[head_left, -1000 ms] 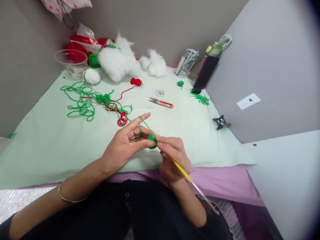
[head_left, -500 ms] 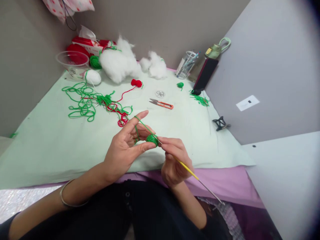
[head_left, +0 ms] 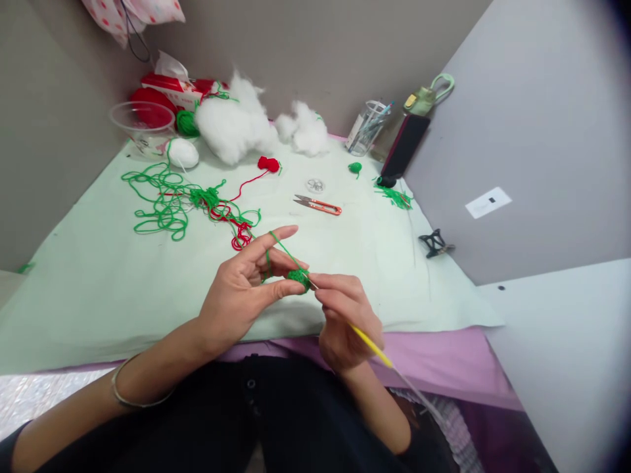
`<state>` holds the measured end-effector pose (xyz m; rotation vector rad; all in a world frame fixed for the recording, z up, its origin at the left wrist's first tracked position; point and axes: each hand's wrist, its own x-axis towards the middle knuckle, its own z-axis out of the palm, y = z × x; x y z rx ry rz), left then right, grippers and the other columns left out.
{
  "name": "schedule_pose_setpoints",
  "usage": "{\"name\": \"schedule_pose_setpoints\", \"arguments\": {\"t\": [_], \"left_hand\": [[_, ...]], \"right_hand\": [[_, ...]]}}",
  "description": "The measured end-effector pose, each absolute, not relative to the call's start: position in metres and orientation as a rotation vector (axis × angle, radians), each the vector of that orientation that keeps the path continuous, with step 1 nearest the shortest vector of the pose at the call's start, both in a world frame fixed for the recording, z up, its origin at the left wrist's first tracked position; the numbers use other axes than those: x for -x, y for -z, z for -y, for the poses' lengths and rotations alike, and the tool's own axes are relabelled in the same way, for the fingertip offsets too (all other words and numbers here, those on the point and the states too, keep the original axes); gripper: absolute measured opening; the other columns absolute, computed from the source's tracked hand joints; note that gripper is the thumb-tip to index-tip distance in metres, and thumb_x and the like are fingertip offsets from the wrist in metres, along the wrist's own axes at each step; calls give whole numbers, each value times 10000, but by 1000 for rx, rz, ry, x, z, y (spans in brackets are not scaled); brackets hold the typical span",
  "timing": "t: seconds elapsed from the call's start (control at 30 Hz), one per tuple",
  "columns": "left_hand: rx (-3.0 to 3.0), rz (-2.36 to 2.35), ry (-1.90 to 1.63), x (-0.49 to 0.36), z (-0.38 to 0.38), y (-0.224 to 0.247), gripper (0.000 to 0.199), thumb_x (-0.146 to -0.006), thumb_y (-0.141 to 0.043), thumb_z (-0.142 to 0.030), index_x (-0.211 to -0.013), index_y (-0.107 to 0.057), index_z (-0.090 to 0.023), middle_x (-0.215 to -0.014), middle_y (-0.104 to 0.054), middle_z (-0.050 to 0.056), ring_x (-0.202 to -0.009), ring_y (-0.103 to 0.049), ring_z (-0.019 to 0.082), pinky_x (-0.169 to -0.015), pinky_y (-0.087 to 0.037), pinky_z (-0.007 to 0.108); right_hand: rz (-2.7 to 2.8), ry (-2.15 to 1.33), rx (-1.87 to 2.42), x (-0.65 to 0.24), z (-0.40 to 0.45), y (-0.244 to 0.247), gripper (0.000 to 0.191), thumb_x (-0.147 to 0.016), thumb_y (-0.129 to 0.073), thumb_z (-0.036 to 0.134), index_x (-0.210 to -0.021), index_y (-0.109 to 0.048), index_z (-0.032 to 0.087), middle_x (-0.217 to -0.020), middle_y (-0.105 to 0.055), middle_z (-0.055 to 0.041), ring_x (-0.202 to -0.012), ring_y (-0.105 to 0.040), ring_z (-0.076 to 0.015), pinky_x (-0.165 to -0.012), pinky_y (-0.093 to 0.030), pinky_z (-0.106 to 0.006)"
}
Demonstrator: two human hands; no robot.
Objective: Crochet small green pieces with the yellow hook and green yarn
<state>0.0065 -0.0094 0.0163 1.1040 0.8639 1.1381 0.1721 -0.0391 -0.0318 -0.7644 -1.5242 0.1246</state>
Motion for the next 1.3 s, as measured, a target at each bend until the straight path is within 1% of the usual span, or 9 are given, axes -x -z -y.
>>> {"name": "schedule_pose_setpoints", "arguments": {"t": [0.1, 0.2, 0.37, 0.43, 0.67, 0.77, 0.9, 1.03, 1.3], "left_hand": [[-1052, -887, -1165, -10, 12, -18, 641, -729, -921, -202, -1325, -687, -212, -839, -759, -17, -902, -750, 192, -906, -600, 336], [-1023, -892, -1189, -12, 14, -19, 642, -720, -926, -182, -1315, -685, -206, -819, -749, -30, -875, -745, 174, -894, -599, 312], [-1089, -882, -1153, -8, 13, -16, 642, -766, -903, -199, -1358, -656, -195, -891, -784, -4, -924, -746, 184, -970, -570, 345], [-1117, -891, -1162, -8, 13, -15, 623, -770, -899, -191, -1347, -663, -194, -901, -785, -3, -948, -741, 185, -997, -553, 349], [-960, -786, -1081, -13, 14, -12, 688, -772, -898, -209, -1400, -619, -198, -925, -756, 6, -957, -737, 191, -931, -582, 329], [-923, -763, -1072, -13, 14, -12, 729, -772, -896, -190, -1435, -592, -212, -950, -748, 6, -957, -728, 179, -909, -583, 310], [-983, -783, -1117, -11, 13, -12, 705, -790, -880, -189, -1433, -592, -205, -930, -742, 1, -953, -719, 174, -925, -574, 316], [-1089, -790, -1157, -10, 12, -13, 678, -803, -861, -172, -1422, -584, -196, -929, -750, 0, -961, -725, 174, -955, -565, 325], [-1239, -851, -1216, -7, 15, -14, 635, -804, -869, -168, -1384, -616, -227, -962, -739, 4, -983, -700, 175, -1010, -546, 347]], "right_hand": [[1628, 73, 788, -173, 41, 39, 368, -992, -614, 136, -1307, -708, 300, -1201, -805, -76, -996, -778, -236, -731, -675, -391], [1658, 133, 797, -173, 41, 39, 354, -990, -630, 152, -1303, -704, 299, -1218, -802, -78, -1019, -773, -234, -759, -676, -394], [1511, -284, 761, -174, 35, 23, 231, -1043, -555, 190, -1139, -754, 260, -1009, -818, -64, -919, -772, -210, -742, -659, -379], [1518, -363, 761, -176, 34, 20, 231, -1040, -559, 178, -1135, -759, 244, -1010, -814, -69, -923, -768, -204, -761, -658, -377], [1655, 209, 888, -174, 37, 38, 433, -945, -695, 110, -1325, -728, 314, -1148, -784, -69, -1019, -757, -236, -775, -677, -379], [1569, 95, 802, -171, 34, 38, 380, -965, -670, 121, -1295, -745, 294, -1122, -791, -71, -991, -760, -231, -753, -671, -379], [1517, -167, 775, -172, 34, 28, 280, -1041, -554, 192, -1224, -744, 284, -1099, -812, -74, -966, -772, -227, -758, -667, -411], [1527, -268, 753, -178, 37, 26, 268, -1067, -496, 230, -1224, -710, 264, -1117, -814, -89, -1010, -781, -246, -791, -672, -455], [1467, -433, 684, -178, 38, 27, 252, -1077, -490, 252, -1205, -707, 260, -1128, -821, -83, -1088, -789, -271, -908, -675, -528]]}}
